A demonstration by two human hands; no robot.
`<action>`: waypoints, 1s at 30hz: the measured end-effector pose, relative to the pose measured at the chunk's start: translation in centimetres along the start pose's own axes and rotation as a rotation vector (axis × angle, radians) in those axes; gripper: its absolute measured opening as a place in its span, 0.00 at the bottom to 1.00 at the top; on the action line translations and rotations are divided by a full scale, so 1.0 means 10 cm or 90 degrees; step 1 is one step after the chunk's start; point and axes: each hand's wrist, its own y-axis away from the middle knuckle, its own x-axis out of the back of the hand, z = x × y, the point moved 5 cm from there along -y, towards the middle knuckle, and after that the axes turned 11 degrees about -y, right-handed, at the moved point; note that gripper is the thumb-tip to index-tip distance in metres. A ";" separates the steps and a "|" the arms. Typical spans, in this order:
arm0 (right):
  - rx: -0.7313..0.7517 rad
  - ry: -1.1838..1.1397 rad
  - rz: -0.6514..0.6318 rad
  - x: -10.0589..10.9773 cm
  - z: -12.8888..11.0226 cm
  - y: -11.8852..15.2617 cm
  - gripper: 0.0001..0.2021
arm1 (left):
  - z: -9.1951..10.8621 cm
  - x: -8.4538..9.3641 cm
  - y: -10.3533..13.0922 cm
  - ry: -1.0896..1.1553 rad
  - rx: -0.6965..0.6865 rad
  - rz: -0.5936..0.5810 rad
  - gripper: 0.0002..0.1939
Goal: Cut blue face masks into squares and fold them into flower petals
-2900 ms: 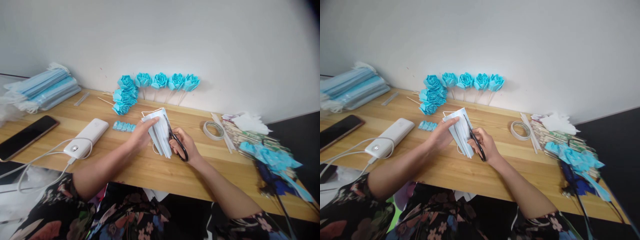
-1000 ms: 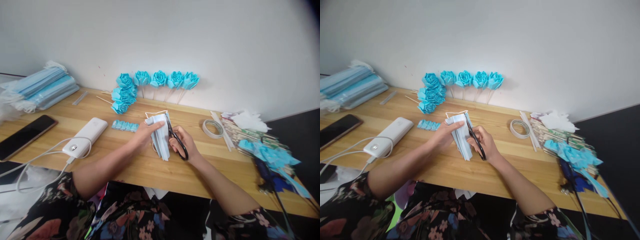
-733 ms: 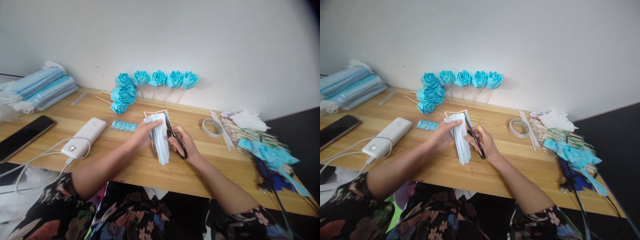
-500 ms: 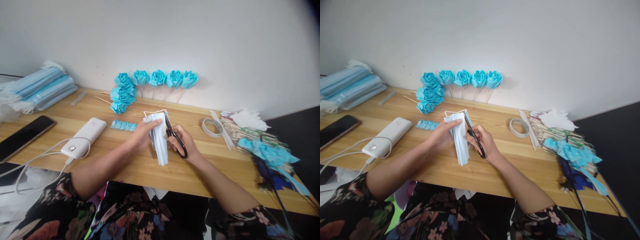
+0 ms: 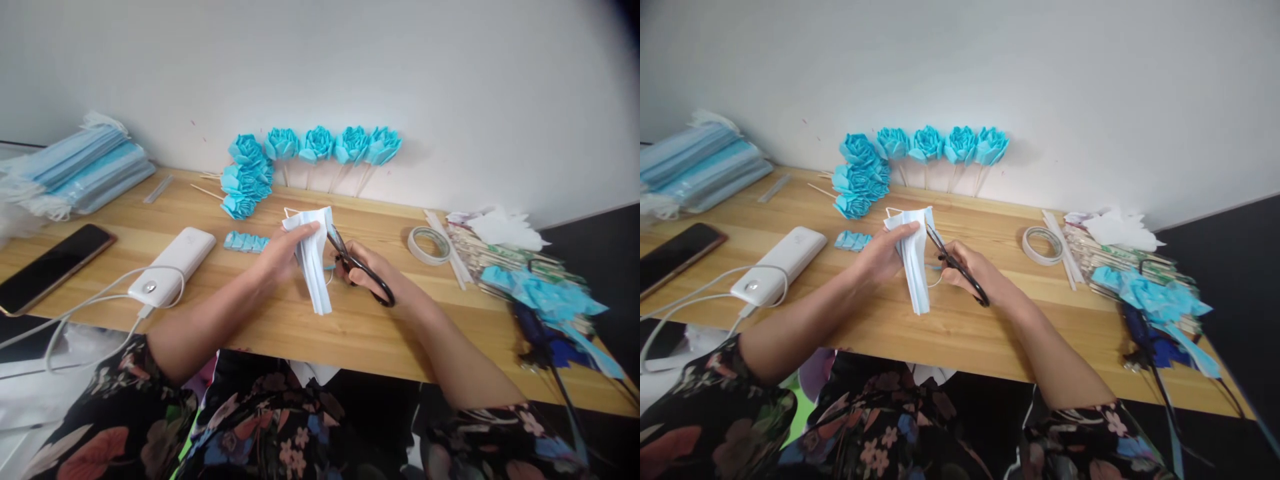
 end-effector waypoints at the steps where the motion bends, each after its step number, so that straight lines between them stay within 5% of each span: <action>1: -0.021 0.028 -0.036 0.06 -0.02 0.02 0.31 | 0.01 0.01 -0.01 0.002 -0.003 0.008 0.17; 7: -0.024 -0.099 -0.259 0.39 0.00 0.21 0.30 | 0.01 0.01 -0.03 0.019 0.022 -0.006 0.19; 9: 0.038 -0.174 -0.195 0.46 0.01 0.19 0.27 | -0.02 -0.03 0.00 0.001 0.044 -0.052 0.19; 12: 0.124 -0.212 0.056 0.57 0.05 0.12 0.17 | -0.07 -0.10 0.06 -0.054 0.072 -0.125 0.17; 14: 0.137 -0.196 0.147 0.59 0.08 0.09 0.16 | -0.09 -0.14 0.09 -0.079 0.081 -0.162 0.16; 18: 0.090 -0.196 0.029 0.51 0.13 0.07 0.21 | -0.09 -0.15 0.10 -0.067 0.084 -0.175 0.14; 22: 0.047 -0.229 -0.018 0.49 0.20 0.08 0.29 | -0.03 -0.03 0.01 0.030 0.092 -0.072 0.14; 30: 0.076 -0.118 0.304 0.59 0.07 0.07 0.21 | 0.02 0.00 -0.03 0.032 0.075 -0.099 0.17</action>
